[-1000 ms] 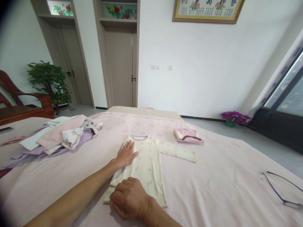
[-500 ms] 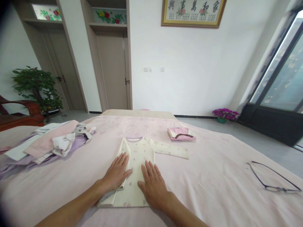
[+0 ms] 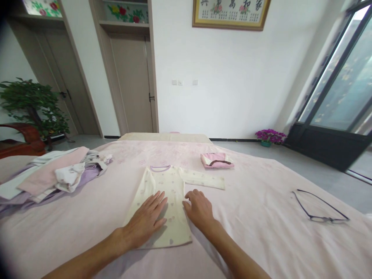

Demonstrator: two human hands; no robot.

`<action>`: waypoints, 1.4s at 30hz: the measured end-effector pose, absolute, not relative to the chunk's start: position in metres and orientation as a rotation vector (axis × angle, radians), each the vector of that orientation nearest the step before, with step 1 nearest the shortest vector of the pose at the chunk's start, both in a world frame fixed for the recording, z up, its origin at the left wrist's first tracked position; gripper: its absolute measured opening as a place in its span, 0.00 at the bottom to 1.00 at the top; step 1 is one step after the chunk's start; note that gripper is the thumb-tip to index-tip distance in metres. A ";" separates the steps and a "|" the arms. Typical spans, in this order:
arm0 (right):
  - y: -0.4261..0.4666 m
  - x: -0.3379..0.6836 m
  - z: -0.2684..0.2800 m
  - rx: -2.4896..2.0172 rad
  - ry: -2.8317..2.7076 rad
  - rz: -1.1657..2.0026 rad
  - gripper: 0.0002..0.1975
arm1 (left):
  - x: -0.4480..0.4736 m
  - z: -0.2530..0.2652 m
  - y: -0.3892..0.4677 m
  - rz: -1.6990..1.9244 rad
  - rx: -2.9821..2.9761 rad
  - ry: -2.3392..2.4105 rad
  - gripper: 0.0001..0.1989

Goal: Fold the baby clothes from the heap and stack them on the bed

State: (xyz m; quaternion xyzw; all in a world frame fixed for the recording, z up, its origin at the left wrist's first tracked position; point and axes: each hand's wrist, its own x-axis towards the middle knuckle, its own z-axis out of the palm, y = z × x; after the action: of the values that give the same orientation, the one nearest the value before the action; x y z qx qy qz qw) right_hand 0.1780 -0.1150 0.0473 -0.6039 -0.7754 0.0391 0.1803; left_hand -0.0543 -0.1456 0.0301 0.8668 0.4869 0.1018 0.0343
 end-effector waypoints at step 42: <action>-0.012 0.235 0.089 -1.919 -1.629 0.620 0.16 | -0.022 0.064 -0.088 1.034 1.188 0.822 0.31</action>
State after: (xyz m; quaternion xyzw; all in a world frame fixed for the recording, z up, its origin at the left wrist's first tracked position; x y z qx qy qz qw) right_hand 0.2353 -0.0123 0.0891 -0.7124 -0.6050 0.2303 0.2710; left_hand -0.0220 -0.0879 0.0639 0.5188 0.3592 0.4518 0.6307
